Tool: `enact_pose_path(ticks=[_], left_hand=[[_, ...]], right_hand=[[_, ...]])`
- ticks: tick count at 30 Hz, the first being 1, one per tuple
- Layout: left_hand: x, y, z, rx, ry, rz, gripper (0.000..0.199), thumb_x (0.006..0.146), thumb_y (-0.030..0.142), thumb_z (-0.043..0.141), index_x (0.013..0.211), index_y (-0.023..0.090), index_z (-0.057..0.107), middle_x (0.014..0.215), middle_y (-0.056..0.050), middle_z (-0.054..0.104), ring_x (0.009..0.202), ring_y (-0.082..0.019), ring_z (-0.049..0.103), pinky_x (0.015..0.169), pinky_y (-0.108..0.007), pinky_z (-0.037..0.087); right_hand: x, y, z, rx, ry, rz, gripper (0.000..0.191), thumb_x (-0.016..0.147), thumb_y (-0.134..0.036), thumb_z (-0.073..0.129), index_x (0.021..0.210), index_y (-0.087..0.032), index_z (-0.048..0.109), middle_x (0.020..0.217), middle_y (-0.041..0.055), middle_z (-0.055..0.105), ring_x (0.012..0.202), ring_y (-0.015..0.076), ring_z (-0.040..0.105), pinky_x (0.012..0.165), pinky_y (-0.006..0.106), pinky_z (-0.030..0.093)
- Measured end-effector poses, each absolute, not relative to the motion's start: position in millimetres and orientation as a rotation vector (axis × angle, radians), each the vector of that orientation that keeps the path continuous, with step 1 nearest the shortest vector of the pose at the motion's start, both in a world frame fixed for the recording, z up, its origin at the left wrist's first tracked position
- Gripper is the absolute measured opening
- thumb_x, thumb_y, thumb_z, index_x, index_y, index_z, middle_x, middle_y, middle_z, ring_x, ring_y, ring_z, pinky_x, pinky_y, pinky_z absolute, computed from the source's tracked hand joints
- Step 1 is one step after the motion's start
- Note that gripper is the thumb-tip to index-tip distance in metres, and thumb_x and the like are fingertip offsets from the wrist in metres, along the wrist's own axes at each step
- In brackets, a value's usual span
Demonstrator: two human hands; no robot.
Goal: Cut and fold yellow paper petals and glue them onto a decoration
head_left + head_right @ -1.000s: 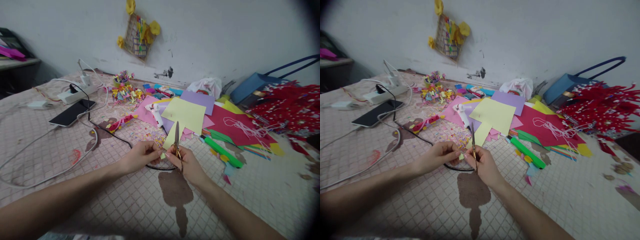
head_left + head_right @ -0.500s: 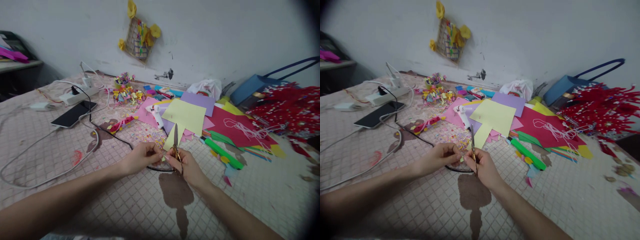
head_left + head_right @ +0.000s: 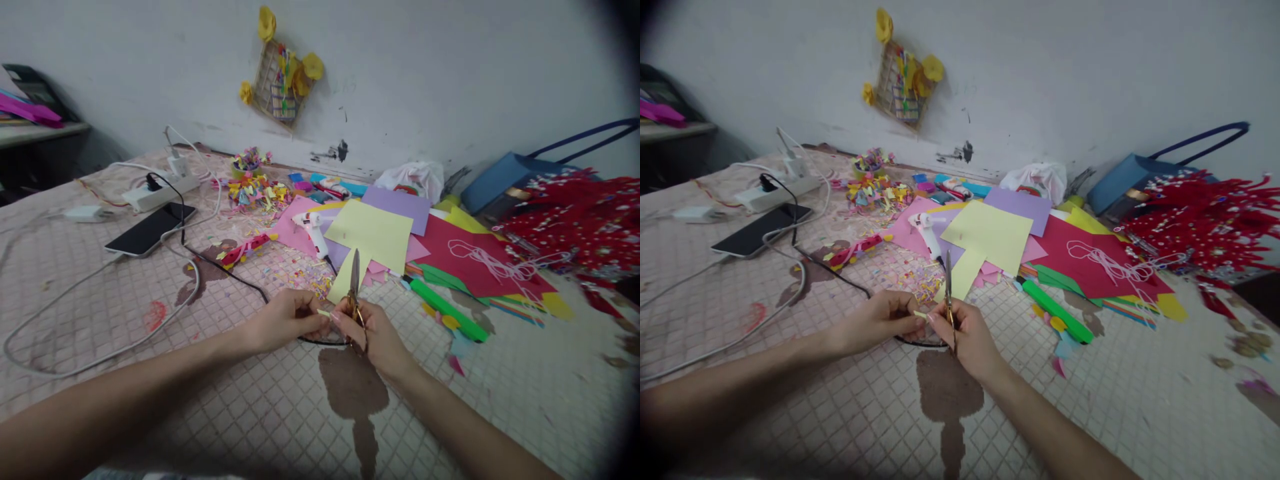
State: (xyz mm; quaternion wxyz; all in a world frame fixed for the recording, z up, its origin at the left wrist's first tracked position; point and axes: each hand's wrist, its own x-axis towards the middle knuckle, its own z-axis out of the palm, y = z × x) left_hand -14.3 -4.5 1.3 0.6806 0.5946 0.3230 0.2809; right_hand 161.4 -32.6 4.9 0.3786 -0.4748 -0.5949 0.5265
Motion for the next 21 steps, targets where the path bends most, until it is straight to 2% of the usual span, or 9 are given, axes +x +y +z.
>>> enact_pose_path(ticks=[16,21], left_hand=[[-14.6,-1.1,3.1,1.248,0.834,0.703,0.028,0.07,0.038,0.066,0.069,0.013,0.053,0.061,-0.001,0.061,0.054,-0.008,0.056,0.055,-0.021,0.046],[-14.4,-2.6,3.1,1.309,0.801,0.69,0.026,0.072,0.037,0.064,0.071,0.012,0.055,0.065,-0.002,0.062,0.055,-0.009,0.056,0.056,-0.021,0.046]], right_hand=[[162.9,-30.9,2.6,-1.264,-1.497,1.321,0.023,0.082,-0.037,0.054,0.073,-0.015,0.054,0.056,-0.005,0.042,0.05,0.0081,0.036,0.047,0.021,0.027],[162.4,-30.7,3.3,-1.253,-1.534,1.314,0.022,0.08,-0.035,0.056,0.072,-0.015,0.055,0.056,-0.0046,0.043,0.051,0.0084,0.037,0.048,0.021,0.028]])
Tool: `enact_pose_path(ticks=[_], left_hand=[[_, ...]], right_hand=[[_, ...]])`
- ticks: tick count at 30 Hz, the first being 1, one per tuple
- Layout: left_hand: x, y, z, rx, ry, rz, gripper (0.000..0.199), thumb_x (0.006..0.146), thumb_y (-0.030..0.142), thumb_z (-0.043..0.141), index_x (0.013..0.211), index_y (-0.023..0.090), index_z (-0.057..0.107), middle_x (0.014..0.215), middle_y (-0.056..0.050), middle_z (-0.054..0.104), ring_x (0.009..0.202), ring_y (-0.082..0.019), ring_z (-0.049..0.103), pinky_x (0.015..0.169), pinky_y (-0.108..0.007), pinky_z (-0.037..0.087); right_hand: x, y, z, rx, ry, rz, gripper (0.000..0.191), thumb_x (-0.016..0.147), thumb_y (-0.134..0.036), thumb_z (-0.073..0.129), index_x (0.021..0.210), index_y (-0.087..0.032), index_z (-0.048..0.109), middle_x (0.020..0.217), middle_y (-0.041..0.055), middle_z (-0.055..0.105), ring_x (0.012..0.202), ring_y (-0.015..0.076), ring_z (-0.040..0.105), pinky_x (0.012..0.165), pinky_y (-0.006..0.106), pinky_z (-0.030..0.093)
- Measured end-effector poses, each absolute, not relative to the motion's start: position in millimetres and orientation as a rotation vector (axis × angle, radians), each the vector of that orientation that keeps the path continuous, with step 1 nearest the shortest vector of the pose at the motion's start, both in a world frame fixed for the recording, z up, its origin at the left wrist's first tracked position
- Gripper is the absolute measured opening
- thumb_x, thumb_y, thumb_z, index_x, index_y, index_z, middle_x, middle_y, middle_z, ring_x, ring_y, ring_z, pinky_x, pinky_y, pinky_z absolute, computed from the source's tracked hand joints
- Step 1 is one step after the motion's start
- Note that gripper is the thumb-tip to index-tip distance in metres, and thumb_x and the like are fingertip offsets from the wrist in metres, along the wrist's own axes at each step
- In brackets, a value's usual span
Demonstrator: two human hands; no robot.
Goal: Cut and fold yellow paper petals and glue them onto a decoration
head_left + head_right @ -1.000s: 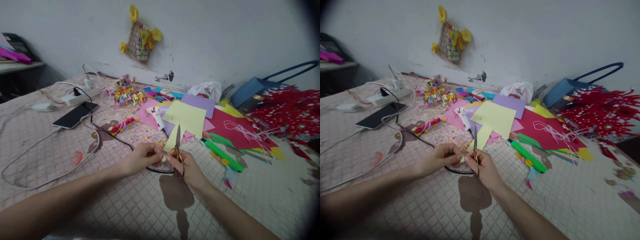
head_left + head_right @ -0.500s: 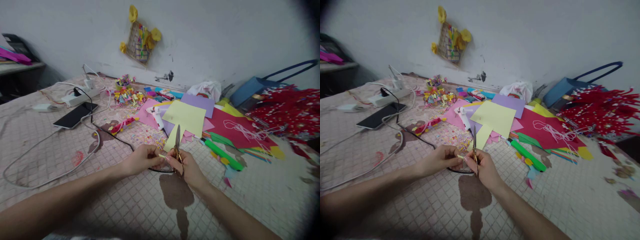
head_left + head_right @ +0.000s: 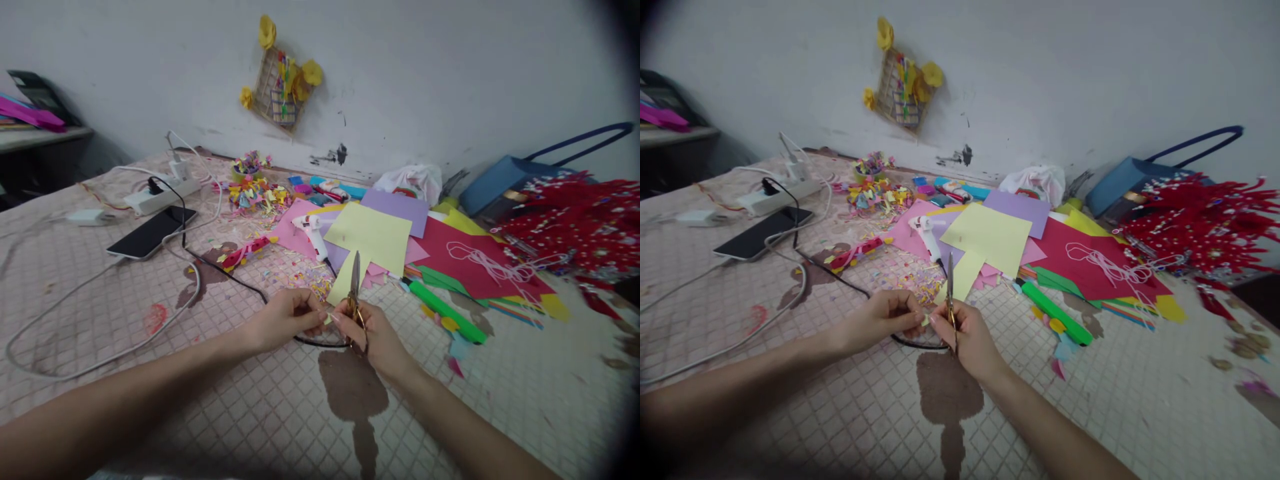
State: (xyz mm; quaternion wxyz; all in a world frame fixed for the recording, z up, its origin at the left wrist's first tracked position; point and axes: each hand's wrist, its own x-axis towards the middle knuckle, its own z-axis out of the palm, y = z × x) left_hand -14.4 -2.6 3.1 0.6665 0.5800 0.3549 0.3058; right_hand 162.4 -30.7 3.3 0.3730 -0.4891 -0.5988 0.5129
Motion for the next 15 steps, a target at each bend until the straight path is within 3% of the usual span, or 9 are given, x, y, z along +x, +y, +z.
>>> enact_pose_path(ticks=[15], left_hand=[[-15.2,1.4,7.1,1.122,0.811,0.821,0.031,0.068,0.04,0.068,0.071,0.012,0.055,0.063,-0.001,0.063,0.054,-0.009,0.058,0.056,-0.021,0.047]], right_hand=[[164.7,-31.1,4.8,-1.208,-1.439,1.325,0.031,0.083,-0.045,0.051,0.071,-0.017,0.049,0.057,-0.0046,0.04,0.051,0.0085,0.036,0.047,0.021,0.028]])
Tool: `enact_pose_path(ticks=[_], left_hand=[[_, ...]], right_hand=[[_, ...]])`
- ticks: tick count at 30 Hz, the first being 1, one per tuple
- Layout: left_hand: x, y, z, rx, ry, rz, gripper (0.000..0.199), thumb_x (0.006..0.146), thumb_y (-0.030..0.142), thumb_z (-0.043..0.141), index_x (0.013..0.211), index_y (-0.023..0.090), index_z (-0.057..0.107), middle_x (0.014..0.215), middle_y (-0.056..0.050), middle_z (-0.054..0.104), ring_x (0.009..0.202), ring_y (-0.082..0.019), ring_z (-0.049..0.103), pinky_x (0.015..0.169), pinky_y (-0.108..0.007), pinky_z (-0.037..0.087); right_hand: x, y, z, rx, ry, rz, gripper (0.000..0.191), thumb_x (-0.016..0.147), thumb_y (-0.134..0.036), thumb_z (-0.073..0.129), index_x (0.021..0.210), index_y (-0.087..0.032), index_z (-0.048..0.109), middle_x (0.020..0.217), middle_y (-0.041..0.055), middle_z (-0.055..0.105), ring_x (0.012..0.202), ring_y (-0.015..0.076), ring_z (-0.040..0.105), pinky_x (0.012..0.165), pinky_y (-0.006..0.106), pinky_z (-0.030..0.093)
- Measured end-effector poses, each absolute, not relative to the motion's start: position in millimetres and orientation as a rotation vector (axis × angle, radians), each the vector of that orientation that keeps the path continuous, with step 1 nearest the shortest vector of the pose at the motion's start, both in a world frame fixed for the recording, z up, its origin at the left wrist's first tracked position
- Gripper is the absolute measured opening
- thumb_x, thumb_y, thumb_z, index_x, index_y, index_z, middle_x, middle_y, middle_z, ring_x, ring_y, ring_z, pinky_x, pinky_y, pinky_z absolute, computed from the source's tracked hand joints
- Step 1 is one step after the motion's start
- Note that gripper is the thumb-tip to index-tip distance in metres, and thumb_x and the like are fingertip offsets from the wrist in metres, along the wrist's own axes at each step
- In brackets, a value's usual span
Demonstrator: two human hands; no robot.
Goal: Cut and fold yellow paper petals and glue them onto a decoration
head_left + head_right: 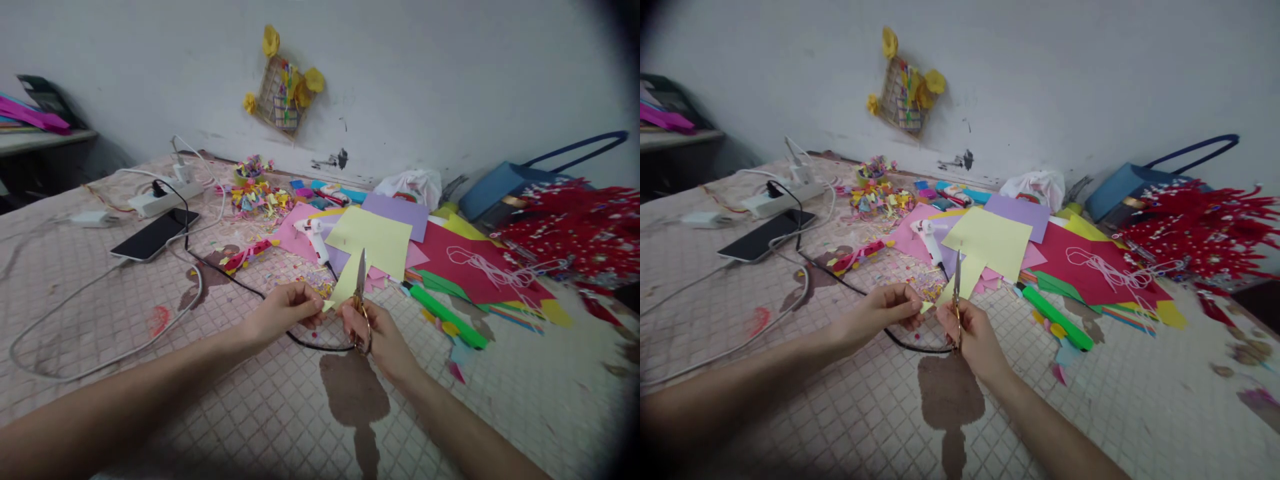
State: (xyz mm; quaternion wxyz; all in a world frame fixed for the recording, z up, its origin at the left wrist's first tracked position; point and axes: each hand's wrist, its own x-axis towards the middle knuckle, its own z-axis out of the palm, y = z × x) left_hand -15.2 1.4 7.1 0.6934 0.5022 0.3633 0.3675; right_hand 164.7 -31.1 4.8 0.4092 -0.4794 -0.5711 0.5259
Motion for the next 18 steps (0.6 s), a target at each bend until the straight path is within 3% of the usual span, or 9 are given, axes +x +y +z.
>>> enact_pose_path(ticks=[6,18], left_hand=[[-16,2,10,1.054,0.823,0.911,0.027,0.07,0.035,0.069,0.071,0.013,0.054,0.064,0.0,0.063,0.056,-0.009,0.058,0.056,-0.022,0.047],[-6,15,20,0.984,0.807,0.958,0.024,0.07,0.03,0.069,0.072,0.012,0.053,0.066,-0.001,0.064,0.056,-0.009,0.057,0.057,-0.022,0.046]], right_hand=[[165,-38,11,-1.17,-1.574,1.312,0.03,0.087,-0.048,0.042,0.082,-0.019,0.047,0.065,-0.0028,0.043,0.058,0.011,0.041,0.053,0.023,0.033],[164,-40,9,-1.224,-1.608,1.256,0.039,0.088,-0.052,0.036,0.069,-0.019,0.043,0.057,-0.0045,0.038,0.052,0.0101,0.037,0.049,0.024,0.028]])
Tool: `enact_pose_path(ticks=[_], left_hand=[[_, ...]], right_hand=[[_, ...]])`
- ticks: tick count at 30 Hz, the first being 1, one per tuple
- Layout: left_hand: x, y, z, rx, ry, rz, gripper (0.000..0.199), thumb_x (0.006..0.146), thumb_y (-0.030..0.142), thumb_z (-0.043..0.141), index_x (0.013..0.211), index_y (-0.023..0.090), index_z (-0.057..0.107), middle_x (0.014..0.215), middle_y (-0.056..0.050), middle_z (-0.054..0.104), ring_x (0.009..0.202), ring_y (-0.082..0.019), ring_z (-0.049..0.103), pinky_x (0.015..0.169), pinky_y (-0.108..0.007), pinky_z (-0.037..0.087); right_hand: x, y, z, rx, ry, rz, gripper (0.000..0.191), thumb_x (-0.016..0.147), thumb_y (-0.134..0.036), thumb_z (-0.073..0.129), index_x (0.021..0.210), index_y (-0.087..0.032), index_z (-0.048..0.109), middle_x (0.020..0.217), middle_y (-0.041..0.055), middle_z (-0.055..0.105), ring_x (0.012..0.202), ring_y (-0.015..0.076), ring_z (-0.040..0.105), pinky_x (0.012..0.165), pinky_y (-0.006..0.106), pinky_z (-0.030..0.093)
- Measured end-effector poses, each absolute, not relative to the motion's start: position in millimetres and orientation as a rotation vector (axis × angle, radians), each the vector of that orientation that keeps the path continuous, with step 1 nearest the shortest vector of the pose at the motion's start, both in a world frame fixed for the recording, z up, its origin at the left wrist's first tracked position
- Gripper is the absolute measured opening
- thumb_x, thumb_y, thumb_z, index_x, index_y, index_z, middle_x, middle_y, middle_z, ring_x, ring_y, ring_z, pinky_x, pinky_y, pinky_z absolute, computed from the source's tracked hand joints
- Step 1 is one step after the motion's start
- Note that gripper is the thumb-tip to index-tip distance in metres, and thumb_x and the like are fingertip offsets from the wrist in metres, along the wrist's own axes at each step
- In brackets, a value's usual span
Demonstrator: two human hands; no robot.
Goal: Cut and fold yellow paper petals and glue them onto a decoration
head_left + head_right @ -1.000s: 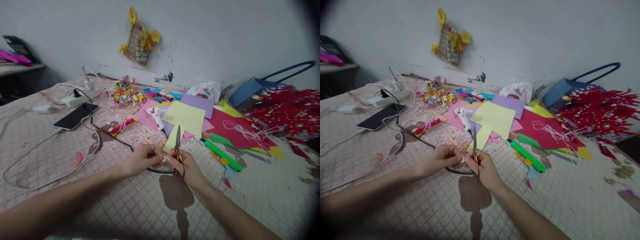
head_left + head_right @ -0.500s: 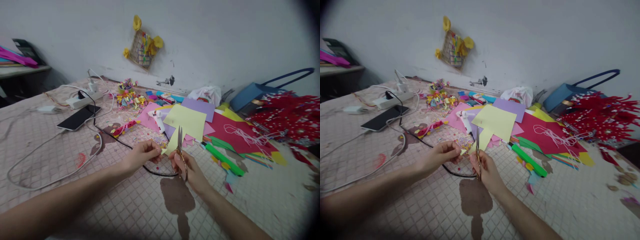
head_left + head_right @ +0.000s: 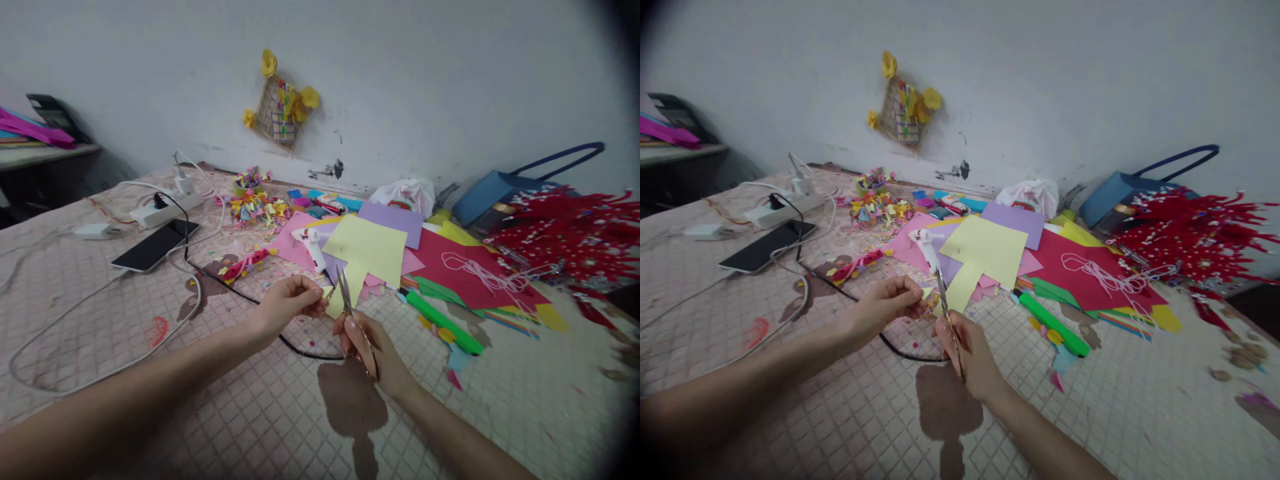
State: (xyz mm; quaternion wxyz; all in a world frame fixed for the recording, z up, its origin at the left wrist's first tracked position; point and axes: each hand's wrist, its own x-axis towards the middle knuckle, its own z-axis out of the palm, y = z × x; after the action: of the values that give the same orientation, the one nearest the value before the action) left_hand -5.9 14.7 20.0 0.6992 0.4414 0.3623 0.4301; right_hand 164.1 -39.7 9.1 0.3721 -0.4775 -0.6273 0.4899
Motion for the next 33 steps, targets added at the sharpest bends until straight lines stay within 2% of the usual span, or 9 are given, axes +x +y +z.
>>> enact_pose_path(ticks=[4,11,28,33], left_hand=[[1,17,29,1.022,0.79,1.005,0.021,0.072,0.029,0.068,0.073,0.013,0.053,0.066,-0.002,0.064,0.06,-0.011,0.059,0.061,-0.024,0.047],[11,12,27,0.975,0.763,1.107,0.019,0.077,0.029,0.062,0.074,0.013,0.052,0.08,-0.005,0.066,0.074,-0.014,0.061,0.07,-0.027,0.047],[9,6,22,0.909,0.8,1.172,0.019,0.075,0.03,0.063,0.074,0.014,0.053,0.072,-0.002,0.063,0.069,-0.012,0.06,0.069,-0.027,0.047],[10,5,20,0.895,0.805,1.186,0.02,0.074,0.031,0.065,0.074,0.014,0.053,0.072,-0.002,0.063,0.069,-0.012,0.059,0.068,-0.026,0.047]], right_hand=[[165,-39,8,-1.237,-1.592,1.184,0.041,0.088,-0.053,0.035,0.067,-0.019,0.041,0.055,-0.0045,0.037,0.051,0.0101,0.036,0.049,0.024,0.028],[160,-39,10,-1.276,-1.622,1.122,0.043,0.085,-0.056,0.038,0.066,-0.018,0.044,0.055,-0.0042,0.039,0.052,0.0106,0.038,0.05,0.025,0.029],[151,-41,6,-1.29,-1.661,1.115,0.036,0.084,-0.05,0.044,0.066,-0.018,0.043,0.06,-0.0037,0.037,0.057,0.0113,0.033,0.051,0.024,0.028],[152,-41,6,-1.295,-1.662,1.114,0.036,0.084,-0.05,0.044,0.066,-0.019,0.042,0.061,-0.0031,0.039,0.058,0.012,0.035,0.053,0.024,0.03]])
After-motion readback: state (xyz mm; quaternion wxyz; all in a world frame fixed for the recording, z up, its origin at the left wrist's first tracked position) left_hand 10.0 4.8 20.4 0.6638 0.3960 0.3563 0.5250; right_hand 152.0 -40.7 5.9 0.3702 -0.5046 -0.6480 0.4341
